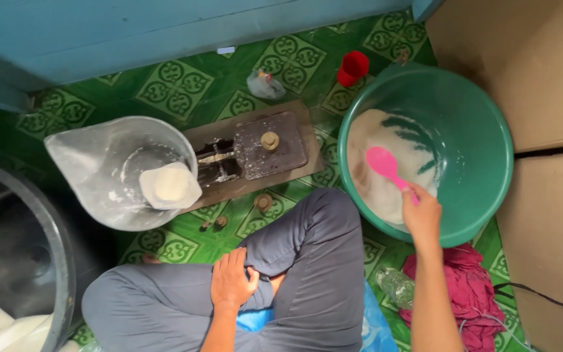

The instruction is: Manual packaging of white powdered food into small plastic bags using a scoop and a funnel.

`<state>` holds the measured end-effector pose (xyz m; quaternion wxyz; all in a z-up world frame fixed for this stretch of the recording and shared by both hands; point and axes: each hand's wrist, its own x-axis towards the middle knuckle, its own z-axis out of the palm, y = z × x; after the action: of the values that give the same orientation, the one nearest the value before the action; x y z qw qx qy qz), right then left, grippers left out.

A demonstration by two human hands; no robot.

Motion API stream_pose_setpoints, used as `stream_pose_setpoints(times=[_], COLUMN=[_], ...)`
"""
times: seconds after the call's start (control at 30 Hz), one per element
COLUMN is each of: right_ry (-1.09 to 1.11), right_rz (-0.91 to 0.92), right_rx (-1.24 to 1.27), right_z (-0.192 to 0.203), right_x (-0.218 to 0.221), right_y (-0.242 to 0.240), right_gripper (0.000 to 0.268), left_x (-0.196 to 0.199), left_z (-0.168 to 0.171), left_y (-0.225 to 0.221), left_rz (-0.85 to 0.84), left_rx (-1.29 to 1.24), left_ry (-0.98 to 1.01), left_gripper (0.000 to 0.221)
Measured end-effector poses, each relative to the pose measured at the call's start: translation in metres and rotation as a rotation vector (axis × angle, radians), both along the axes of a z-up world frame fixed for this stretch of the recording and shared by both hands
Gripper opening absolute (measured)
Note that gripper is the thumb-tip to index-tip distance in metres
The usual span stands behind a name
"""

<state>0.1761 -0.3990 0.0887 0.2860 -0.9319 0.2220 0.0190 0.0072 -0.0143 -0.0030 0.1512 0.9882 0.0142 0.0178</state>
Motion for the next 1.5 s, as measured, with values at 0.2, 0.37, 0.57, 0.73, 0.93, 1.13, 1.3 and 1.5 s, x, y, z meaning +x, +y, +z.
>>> stream_pose_setpoints(times=[0.2, 0.37, 0.57, 0.73, 0.93, 1.13, 1.3, 1.5], right_ry=[0.092, 0.189, 0.176, 0.139, 0.046, 0.096, -0.036, -0.164], right_rz=[0.02, 0.015, 0.076, 0.092, 0.072, -0.13, -0.243, -0.217], right_rx=[-0.021, -0.015, -0.016, 0.026, 0.074, 0.325, 0.686, 0.768], right_z=[0.0, 0.006, 0.001, -0.003, -0.001, 0.008, -0.015, -0.015], right_x=[-0.004, 0.004, 0.017, 0.024, 0.016, 0.005, -0.012, -0.023], right_y=[0.015, 0.028, 0.044, 0.05, 0.039, 0.027, 0.005, -0.002], right_gripper=[0.036, 0.036, 0.036, 0.035, 0.035, 0.038, 0.038, 0.037], left_x=[0.001, 0.002, 0.003, 0.0, 0.0, -0.001, -0.001, -0.002], left_z=[-0.001, -0.002, -0.003, -0.009, -0.009, -0.011, -0.008, -0.011], left_y=[-0.001, -0.002, -0.001, 0.0, 0.0, 0.001, 0.001, 0.002], left_rz=[0.009, 0.004, 0.009, 0.008, 0.011, 0.003, 0.002, 0.006], left_rx=[0.014, 0.036, 0.034, 0.052, 0.046, 0.052, 0.056, 0.054], left_ry=[0.052, 0.072, 0.085, 0.098, 0.112, 0.101, 0.087, 0.096], left_gripper=[0.053, 0.052, 0.053, 0.054, 0.053, 0.054, 0.054, 0.054])
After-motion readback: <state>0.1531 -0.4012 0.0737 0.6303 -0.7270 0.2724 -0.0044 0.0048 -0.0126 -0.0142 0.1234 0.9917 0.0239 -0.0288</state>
